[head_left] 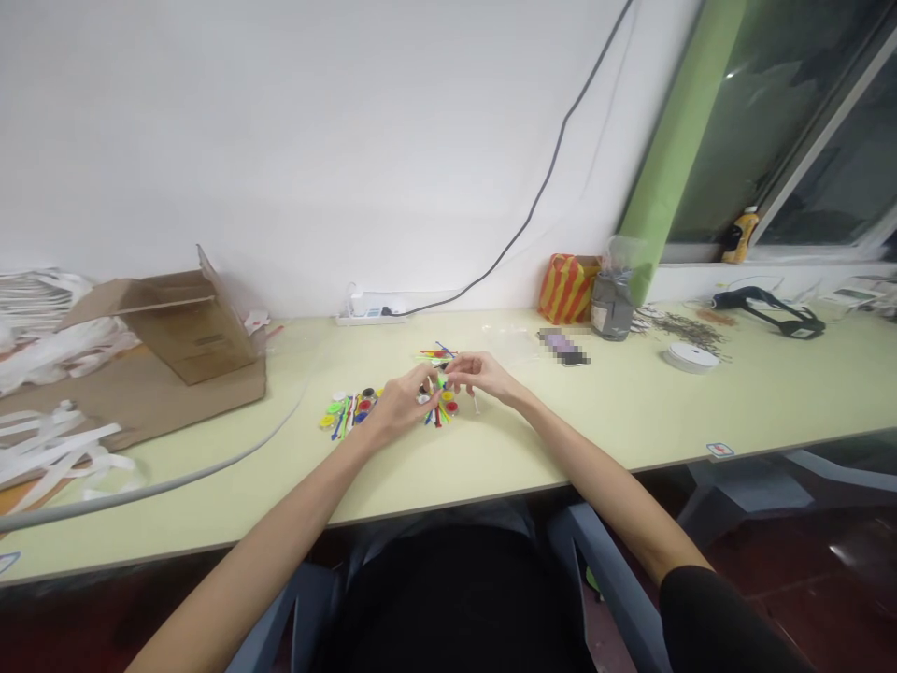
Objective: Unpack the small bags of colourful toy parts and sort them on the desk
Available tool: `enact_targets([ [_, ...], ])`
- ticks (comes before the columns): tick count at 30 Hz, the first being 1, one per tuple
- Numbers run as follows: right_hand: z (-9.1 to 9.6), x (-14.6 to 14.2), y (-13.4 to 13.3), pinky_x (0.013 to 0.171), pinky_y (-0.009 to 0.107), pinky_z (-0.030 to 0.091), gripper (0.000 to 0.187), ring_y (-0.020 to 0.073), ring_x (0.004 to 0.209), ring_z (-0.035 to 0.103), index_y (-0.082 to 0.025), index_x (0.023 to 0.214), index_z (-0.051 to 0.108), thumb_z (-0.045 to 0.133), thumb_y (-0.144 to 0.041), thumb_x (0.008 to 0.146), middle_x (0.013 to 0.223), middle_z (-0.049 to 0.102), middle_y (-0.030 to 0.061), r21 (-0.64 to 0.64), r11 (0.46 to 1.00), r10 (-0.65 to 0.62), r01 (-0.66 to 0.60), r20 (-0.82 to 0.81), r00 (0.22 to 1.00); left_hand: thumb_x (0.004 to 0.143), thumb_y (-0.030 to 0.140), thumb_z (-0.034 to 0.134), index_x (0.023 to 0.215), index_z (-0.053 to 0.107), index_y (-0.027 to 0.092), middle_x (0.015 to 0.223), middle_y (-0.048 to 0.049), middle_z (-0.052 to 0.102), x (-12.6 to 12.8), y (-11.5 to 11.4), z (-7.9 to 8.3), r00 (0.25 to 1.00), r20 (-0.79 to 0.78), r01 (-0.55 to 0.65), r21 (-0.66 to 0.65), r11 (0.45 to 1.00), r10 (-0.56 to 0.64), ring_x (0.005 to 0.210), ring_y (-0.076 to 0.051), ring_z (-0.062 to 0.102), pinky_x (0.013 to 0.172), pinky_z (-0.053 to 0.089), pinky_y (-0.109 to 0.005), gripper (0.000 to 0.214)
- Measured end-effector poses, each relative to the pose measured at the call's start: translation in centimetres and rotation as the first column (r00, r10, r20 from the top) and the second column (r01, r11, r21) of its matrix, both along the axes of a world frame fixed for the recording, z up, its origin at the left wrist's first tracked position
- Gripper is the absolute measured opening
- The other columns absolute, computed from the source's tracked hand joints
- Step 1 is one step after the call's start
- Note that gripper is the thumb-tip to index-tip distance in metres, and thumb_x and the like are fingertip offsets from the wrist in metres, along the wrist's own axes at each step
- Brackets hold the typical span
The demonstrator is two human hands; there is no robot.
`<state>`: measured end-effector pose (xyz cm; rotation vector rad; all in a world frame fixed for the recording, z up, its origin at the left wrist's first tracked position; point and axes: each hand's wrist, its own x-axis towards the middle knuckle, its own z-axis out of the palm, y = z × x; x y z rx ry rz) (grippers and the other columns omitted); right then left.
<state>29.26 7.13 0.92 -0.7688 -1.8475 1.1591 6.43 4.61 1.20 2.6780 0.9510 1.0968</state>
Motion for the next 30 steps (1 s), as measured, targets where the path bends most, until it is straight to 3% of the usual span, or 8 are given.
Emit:
enact_targets([
  [2,-0.2,1.0,0.7,0.058,0.024,0.045,0.028,0.0145,0.067,0.062,-0.015,0.09,0.066,0.068,-0.043,0.086,0.078,0.069,0.0051,0.115,0.983,-0.159,0.141,0.16,0.974,0.091,0.028,0.056,0.104,0.057,0.022,0.091,-0.0001,0.066,0.0,0.1,-0.1,1.0,0.002,-0.013,0.009,1.0,0.013,0.075,-0.012,0.063,0.069,0.049,-0.024,0.014],
  [6,-1.2,2.7,1.9,0.06,0.023,0.039,0.019,0.0138,0.067,0.058,-0.016,0.075,0.066,0.076,-0.031,0.079,0.075,0.068,0.0037,0.325,0.896,-0.437,0.303,0.522,0.732,0.091,0.03,0.058,0.11,0.058,0.023,0.09,0.001,0.067,-0.2,0.7,-0.5,0.997,0.033,-0.076,0.001,0.997,0.076,0.072,-0.011,0.062,0.07,0.049,-0.024,0.02],
  [9,-2.0,3.0,2.4,0.06,0.022,0.04,0.014,0.0139,0.069,0.06,-0.015,0.077,0.069,0.076,-0.028,0.078,0.078,0.07,0.004,0.279,0.922,-0.387,0.269,0.618,0.684,0.092,0.031,0.058,0.111,0.059,0.023,0.088,0.0016,0.068,-0.3,0.9,-0.6,0.995,0.041,-0.095,-0.009,0.995,0.095,0.068,-0.011,0.061,0.069,0.048,-0.024,0.022],
  [15,-1.9,3.2,2.6,0.064,0.022,0.042,0.006,0.0142,0.07,0.062,-0.016,0.075,0.073,0.075,-0.021,0.076,0.08,0.073,0.0046,0.273,0.929,-0.367,0.249,0.611,0.701,0.091,0.033,0.059,0.116,0.058,0.022,0.085,0.0008,0.067,-0.3,1.1,-0.6,0.994,0.073,-0.081,-0.021,0.997,0.082,0.072,-0.012,0.063,0.071,0.05,-0.026,0.027],
  [19,-1.7,4.1,2.5,0.06,0.023,0.042,0.003,0.0148,0.065,0.061,-0.015,0.071,0.074,0.077,-0.015,0.069,0.072,0.072,0.0038,0.204,0.957,-0.288,0.204,0.611,0.738,0.092,0.032,0.059,0.12,0.058,0.022,0.099,-0.0032,0.071,-0.4,1.3,-0.7,0.995,0.084,-0.046,-0.004,0.999,0.046,0.088,-0.016,0.067,0.083,0.053,-0.031,0.03],
  [23,-1.4,4.2,2.5,0.059,0.024,0.042,0.003,0.0154,0.061,0.06,-0.014,0.066,0.072,0.073,-0.014,0.069,0.066,0.07,0.0044,0.206,0.939,-0.343,0.275,0.506,0.791,0.093,0.033,0.058,0.119,0.062,0.022,0.109,-0.0053,0.072,-0.5,1.4,-0.8,0.996,0.086,-0.013,0.001,1.0,0.013,0.094,-0.018,0.068,0.088,0.054,-0.034,0.028],
  [27,-0.6,2.8,1.7,0.065,0.026,0.046,0.019,0.0166,0.068,0.064,-0.014,0.081,0.074,0.075,-0.032,0.075,0.077,0.074,0.0075,0.051,0.961,-0.276,0.272,0.113,0.954,0.094,0.035,0.059,0.118,0.063,0.022,0.104,-0.0047,0.072,-0.3,1.3,-0.8,0.996,0.094,-0.013,0.025,1.0,0.011,0.091,-0.017,0.068,0.087,0.054,-0.034,0.028],
  [30,-0.3,1.2,0.8,0.068,0.027,0.047,0.033,0.0172,0.076,0.063,-0.015,0.092,0.076,0.077,-0.043,0.074,0.085,0.074,0.0083,-0.042,0.976,-0.216,0.212,-0.118,0.969,0.095,0.032,0.057,0.12,0.063,0.023,0.101,-0.0044,0.07,-0.1,0.8,-0.3,0.997,0.073,-0.002,0.072,0.997,-0.003,0.088,-0.017,0.066,0.085,0.053,-0.033,0.027],
])
